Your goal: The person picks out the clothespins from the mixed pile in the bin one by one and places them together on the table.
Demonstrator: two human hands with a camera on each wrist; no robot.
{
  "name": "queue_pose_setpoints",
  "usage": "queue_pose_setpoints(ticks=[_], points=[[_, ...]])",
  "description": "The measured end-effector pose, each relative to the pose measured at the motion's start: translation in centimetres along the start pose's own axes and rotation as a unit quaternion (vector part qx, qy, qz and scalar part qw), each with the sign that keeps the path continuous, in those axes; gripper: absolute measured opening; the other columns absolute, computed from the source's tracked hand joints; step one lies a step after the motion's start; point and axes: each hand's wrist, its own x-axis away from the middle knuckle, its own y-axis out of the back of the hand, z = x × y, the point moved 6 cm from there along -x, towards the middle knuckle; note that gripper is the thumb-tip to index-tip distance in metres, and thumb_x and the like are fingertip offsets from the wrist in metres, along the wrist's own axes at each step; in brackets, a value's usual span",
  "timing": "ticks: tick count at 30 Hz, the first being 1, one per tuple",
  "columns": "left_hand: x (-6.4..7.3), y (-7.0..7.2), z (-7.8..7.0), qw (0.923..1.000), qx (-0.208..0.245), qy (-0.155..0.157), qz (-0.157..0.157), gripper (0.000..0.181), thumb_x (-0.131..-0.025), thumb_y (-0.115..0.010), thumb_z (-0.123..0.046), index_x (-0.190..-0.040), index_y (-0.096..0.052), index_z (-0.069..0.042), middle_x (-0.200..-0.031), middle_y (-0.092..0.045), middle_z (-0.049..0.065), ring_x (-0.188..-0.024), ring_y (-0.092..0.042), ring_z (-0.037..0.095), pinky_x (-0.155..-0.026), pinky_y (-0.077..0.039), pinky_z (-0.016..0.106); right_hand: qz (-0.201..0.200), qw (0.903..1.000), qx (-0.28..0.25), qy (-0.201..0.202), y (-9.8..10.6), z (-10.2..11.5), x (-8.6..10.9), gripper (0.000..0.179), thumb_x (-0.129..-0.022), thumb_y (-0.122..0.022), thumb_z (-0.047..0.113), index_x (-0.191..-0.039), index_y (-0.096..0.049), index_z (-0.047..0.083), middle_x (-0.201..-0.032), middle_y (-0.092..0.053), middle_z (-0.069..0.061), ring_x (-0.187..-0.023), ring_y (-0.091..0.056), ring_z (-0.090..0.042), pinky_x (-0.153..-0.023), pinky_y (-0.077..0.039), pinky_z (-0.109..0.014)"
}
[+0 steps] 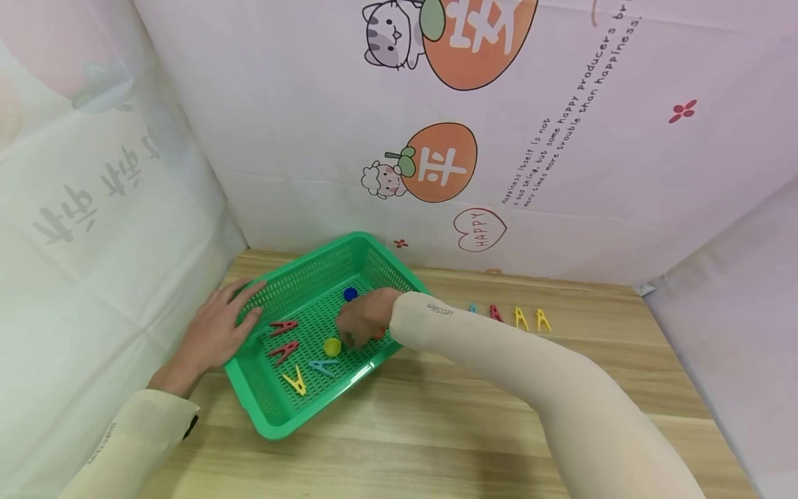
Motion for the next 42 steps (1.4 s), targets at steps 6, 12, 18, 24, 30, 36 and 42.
queue_pose_setpoints(ticks=[6, 12, 18, 24, 30, 36, 42], points=[[0.0, 0.1, -0.2, 1.0000, -0.001, -0.003, -0.003, 0.053, -0.114, -0.054, -0.027, -0.163, -0.048, -0.009, -0.166, -0.042, 0.028, -0.144, -0.046, 0.055, -0.112, -0.041, 0.076, 0.010, 0.9999, -0.003, -0.004, -0.1, -0.1, -0.1, 0.027, -0.109, -0.069, 0.022, -0.134, -0.079, 0.020, -0.115, -0.081, -0.004, -0.063, -0.056, -0.008, -0.062, -0.049, -0.022], [0.0, 0.1, -0.3, 1.0000, 0.000, 0.000, 0.000, 0.053, -0.114, -0.054, -0.027, -0.163, -0.048, -0.009, -0.166, -0.042, 0.028, -0.144, -0.045, 0.055, -0.112, -0.040, 0.077, 0.014, 0.9999, -0.007, -0.006, -0.3, -0.1, -0.4, 0.026, -0.109, -0.069, 0.022, -0.134, -0.078, 0.018, -0.111, -0.079, -0.004, -0.063, -0.054, -0.007, -0.061, -0.047, -0.022], [0.0, 0.1, -0.2, 1.0000, 0.002, 0.003, 0.002, 0.053, -0.114, -0.054, -0.026, -0.163, -0.048, -0.008, -0.167, -0.041, 0.028, -0.144, -0.045, 0.056, -0.112, -0.040, 0.077, -0.001, 0.9998, 0.015, -0.013, -0.4, 0.0, -0.7, 0.037, -0.107, -0.073, 0.023, -0.144, -0.073, 0.021, -0.115, -0.073, 0.006, -0.072, -0.059, -0.007, -0.065, -0.051, -0.022], [0.0, 0.0, -0.2, 1.0000, 0.000, 0.002, -0.001, 0.052, -0.114, -0.055, -0.026, -0.163, -0.049, -0.009, -0.166, -0.042, 0.028, -0.143, -0.046, 0.055, -0.111, -0.041, 0.077, -0.013, 0.9994, 0.017, -0.026, -0.4, -0.7, -1.1, 0.017, -0.108, -0.070, 0.020, -0.121, -0.079, 0.015, -0.100, -0.075, 0.001, -0.068, -0.058, -0.008, -0.062, -0.049, -0.023], [-0.1, 0.1, -0.2, 1.0000, 0.000, 0.001, -0.005, 0.052, -0.114, -0.054, -0.026, -0.163, -0.049, -0.009, -0.166, -0.043, 0.027, -0.143, -0.046, 0.055, -0.111, -0.042, 0.077, -0.021, 0.9981, 0.003, -0.058, -0.5, -1.8, -1.5, 0.010, -0.109, -0.069, 0.020, -0.107, -0.078, 0.015, -0.089, -0.065, 0.003, -0.068, -0.053, -0.010, -0.060, -0.044, -0.026], [-0.2, 0.0, 0.0, 1.0000, 0.001, -0.001, -0.008, 0.052, -0.114, -0.055, -0.026, -0.163, -0.050, -0.009, -0.166, -0.043, 0.026, -0.143, -0.047, 0.055, -0.110, -0.042, 0.077, -0.018, 0.9967, -0.009, -0.078, -0.5, -2.4, -1.4, 0.014, -0.112, -0.061, 0.016, -0.114, -0.075, 0.016, -0.090, -0.061, 0.002, -0.073, -0.051, -0.012, -0.065, -0.045, -0.027], [-0.3, -0.1, 0.1, 0.9999, 0.002, -0.002, -0.010, 0.052, -0.113, -0.056, -0.025, -0.162, -0.050, -0.009, -0.165, -0.043, 0.027, -0.143, -0.047, 0.054, -0.111, -0.042, 0.076, -0.022, 0.9971, -0.012, -0.072, -0.2, -2.6, -1.3, 0.019, -0.109, -0.063, 0.007, -0.109, -0.081, 0.010, -0.079, -0.060, 0.003, -0.072, -0.048, -0.013, -0.063, -0.044, -0.027]])
